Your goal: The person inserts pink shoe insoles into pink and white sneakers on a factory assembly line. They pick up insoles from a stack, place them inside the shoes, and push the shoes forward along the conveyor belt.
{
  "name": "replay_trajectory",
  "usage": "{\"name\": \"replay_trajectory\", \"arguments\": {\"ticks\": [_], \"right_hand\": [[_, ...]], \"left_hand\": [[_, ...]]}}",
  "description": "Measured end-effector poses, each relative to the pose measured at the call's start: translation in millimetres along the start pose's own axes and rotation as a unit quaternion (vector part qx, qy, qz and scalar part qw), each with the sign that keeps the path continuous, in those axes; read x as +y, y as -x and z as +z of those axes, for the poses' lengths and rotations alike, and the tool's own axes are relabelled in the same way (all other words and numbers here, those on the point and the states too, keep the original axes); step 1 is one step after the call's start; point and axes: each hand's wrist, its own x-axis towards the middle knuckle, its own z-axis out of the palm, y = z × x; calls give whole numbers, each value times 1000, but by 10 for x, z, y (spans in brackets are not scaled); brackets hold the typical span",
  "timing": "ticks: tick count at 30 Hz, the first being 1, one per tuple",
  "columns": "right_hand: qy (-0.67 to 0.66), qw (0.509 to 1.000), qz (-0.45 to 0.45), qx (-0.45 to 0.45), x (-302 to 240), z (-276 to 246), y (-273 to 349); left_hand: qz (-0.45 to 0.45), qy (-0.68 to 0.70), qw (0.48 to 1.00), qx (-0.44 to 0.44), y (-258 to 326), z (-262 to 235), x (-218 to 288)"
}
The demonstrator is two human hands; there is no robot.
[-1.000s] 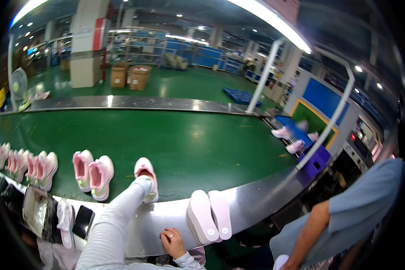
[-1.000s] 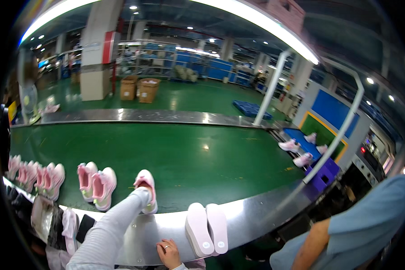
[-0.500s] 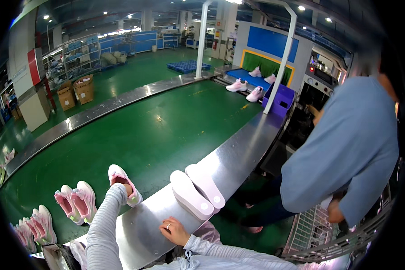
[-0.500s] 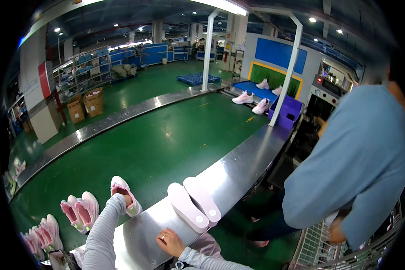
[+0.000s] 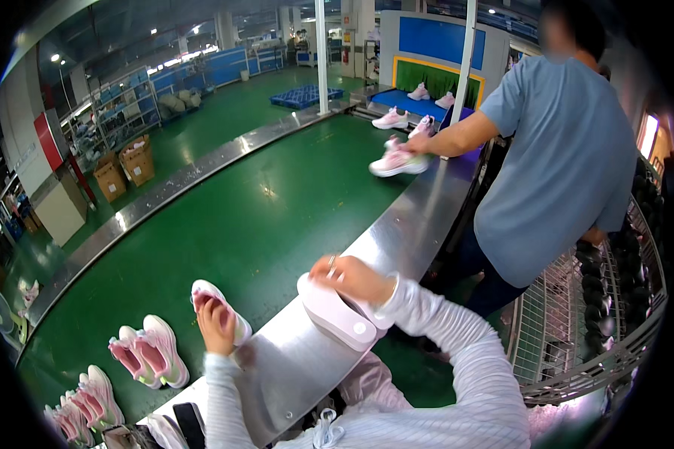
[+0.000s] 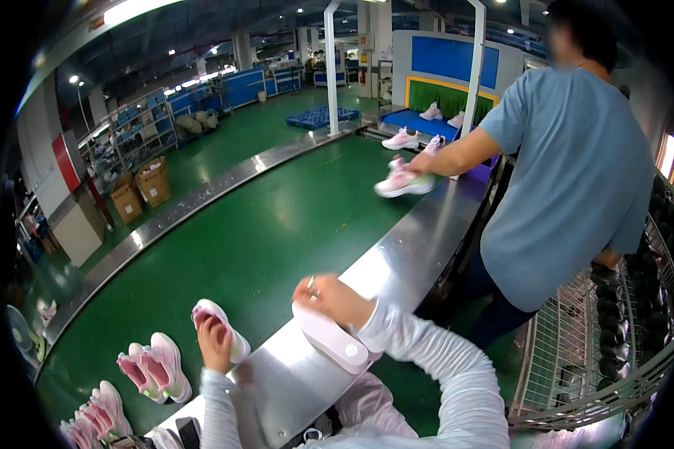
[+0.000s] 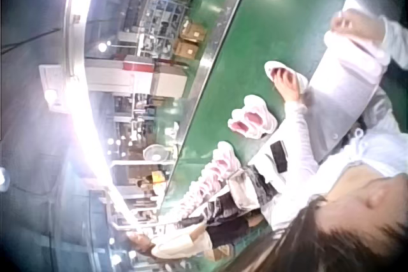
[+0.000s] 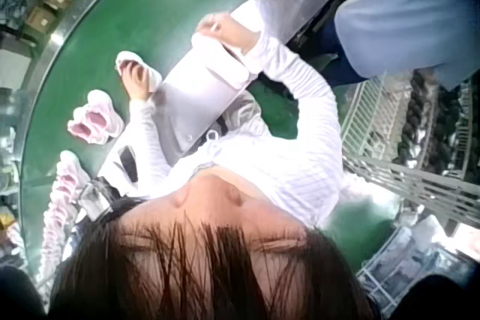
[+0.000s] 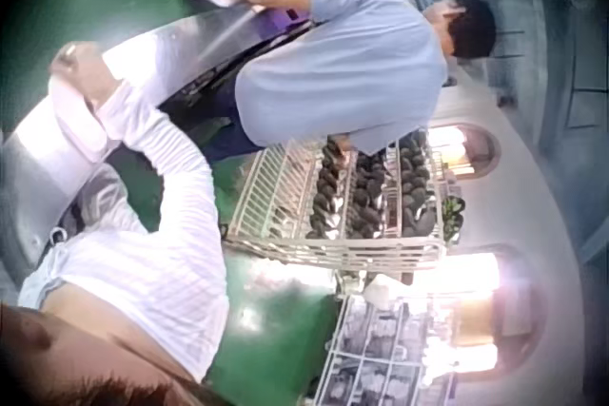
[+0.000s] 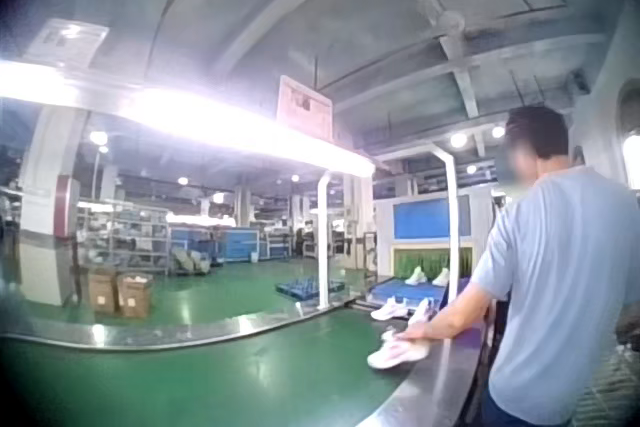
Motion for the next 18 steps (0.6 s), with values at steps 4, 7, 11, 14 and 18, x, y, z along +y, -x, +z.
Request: {"name": "replay_trajectory", "arguments": {"ticks": [4,7,11,14,18], "right_hand": [[62,988,59,125,522,-705,-671],[292,941,53,163,1282,-1255,-1105],[432,875,125,180,2120,-1659,-1556],[475,841,129,224,2833,-1819,-1750],[354,929,43,98,3623,-1971,-1810]], "left_hand": [[-101,100,987,69,420,152,118],[-114,115,984,72,335,116,198],[-146,91,980,102,437,204,78],[-110,100,985,91,364,2,188],[-114,56,991,52,492,18,86]]}}
